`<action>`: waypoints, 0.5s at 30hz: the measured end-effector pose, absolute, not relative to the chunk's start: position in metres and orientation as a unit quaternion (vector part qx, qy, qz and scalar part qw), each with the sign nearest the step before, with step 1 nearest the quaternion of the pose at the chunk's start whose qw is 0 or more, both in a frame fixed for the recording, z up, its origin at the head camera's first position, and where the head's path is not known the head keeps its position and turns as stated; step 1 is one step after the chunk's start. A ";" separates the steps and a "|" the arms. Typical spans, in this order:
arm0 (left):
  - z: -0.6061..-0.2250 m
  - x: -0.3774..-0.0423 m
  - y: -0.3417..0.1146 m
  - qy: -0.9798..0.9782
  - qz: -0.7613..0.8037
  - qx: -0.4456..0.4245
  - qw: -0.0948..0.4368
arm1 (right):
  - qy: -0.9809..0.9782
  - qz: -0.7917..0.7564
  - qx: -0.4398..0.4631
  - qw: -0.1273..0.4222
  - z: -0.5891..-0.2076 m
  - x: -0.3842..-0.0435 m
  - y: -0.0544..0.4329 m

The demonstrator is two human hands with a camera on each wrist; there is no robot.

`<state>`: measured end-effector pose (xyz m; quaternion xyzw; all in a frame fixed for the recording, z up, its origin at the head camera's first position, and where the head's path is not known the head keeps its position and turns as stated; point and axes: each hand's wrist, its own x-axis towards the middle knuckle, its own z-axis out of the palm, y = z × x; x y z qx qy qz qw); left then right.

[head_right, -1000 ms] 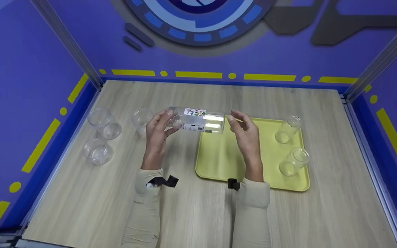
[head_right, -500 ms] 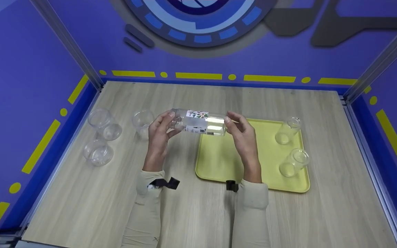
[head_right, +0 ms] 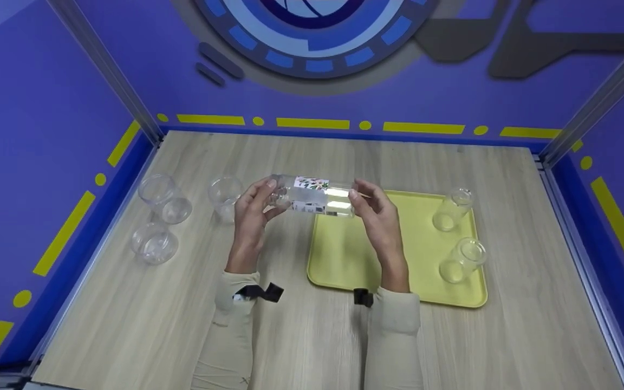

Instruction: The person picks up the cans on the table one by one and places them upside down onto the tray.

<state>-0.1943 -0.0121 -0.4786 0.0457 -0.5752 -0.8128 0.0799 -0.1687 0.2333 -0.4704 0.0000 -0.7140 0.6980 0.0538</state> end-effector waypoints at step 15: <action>-0.478 -0.194 -0.012 -0.578 -0.811 0.036 0.081 | -0.673 0.737 0.018 0.054 -0.471 -0.169 0.232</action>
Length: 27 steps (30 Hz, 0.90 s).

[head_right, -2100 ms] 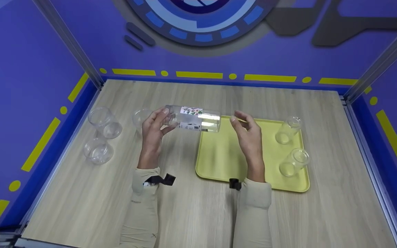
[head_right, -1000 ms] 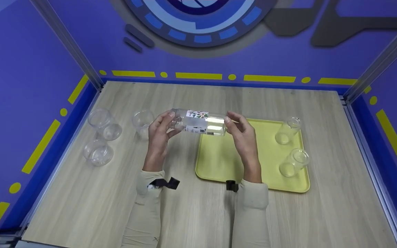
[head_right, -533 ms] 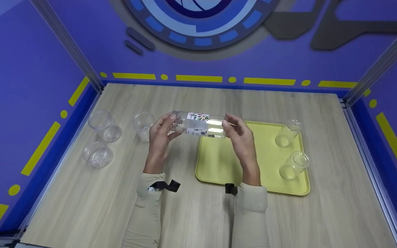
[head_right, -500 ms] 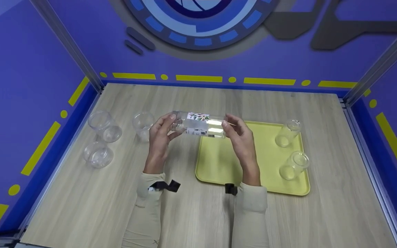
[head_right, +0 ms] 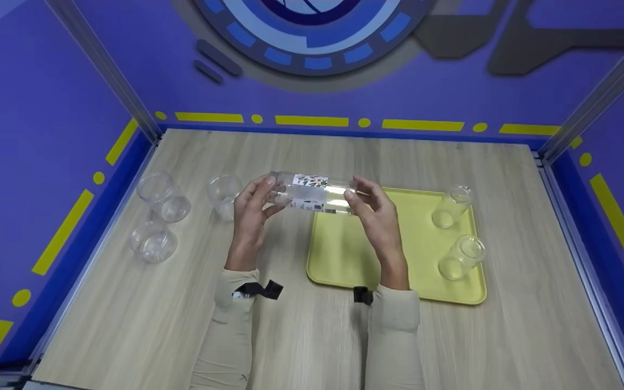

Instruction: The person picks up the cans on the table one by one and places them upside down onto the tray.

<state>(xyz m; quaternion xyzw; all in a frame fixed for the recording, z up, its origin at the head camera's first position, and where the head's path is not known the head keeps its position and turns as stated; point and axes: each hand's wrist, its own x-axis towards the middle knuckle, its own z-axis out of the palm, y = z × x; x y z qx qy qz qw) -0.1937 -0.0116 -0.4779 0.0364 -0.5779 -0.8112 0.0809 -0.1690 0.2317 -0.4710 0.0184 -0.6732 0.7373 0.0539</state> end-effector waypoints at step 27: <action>-0.476 -0.198 -0.016 -0.578 -0.813 0.025 0.062 | -0.678 0.730 0.009 0.082 -0.465 -0.168 0.232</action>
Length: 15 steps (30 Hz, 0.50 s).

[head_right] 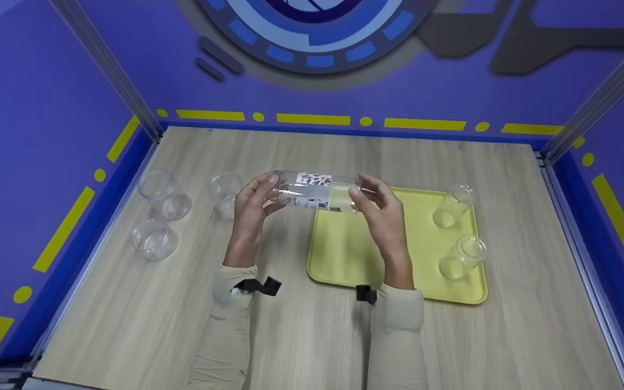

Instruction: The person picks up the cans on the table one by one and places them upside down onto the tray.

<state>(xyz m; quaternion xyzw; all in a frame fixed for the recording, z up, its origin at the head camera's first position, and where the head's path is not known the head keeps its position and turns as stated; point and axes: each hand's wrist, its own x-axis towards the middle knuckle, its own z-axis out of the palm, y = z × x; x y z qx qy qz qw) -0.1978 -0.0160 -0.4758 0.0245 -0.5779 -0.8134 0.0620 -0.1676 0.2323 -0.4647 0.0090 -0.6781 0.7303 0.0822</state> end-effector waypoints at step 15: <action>-0.473 -0.198 -0.017 -0.583 -0.809 0.026 0.063 | -0.676 0.731 0.010 0.089 -0.467 -0.167 0.241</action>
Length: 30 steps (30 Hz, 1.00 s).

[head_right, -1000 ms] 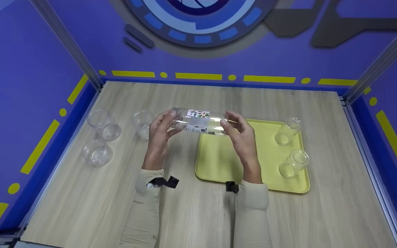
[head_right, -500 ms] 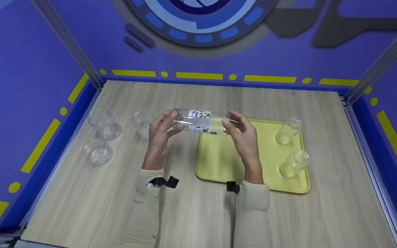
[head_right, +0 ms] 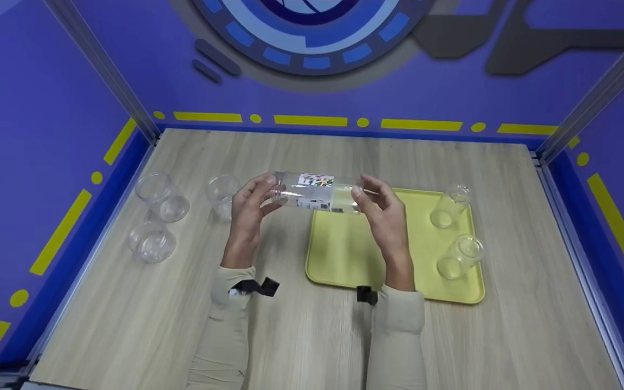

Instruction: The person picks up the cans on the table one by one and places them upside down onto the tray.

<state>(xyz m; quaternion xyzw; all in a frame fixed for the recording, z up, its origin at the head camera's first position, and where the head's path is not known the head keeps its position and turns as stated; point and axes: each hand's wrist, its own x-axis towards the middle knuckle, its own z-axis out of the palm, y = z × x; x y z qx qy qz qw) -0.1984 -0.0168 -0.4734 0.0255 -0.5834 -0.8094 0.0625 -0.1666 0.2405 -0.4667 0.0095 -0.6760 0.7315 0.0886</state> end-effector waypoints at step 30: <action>-0.474 -0.201 -0.032 -0.614 -0.781 0.023 0.107 | -0.687 0.720 -0.021 0.095 -0.464 -0.164 0.252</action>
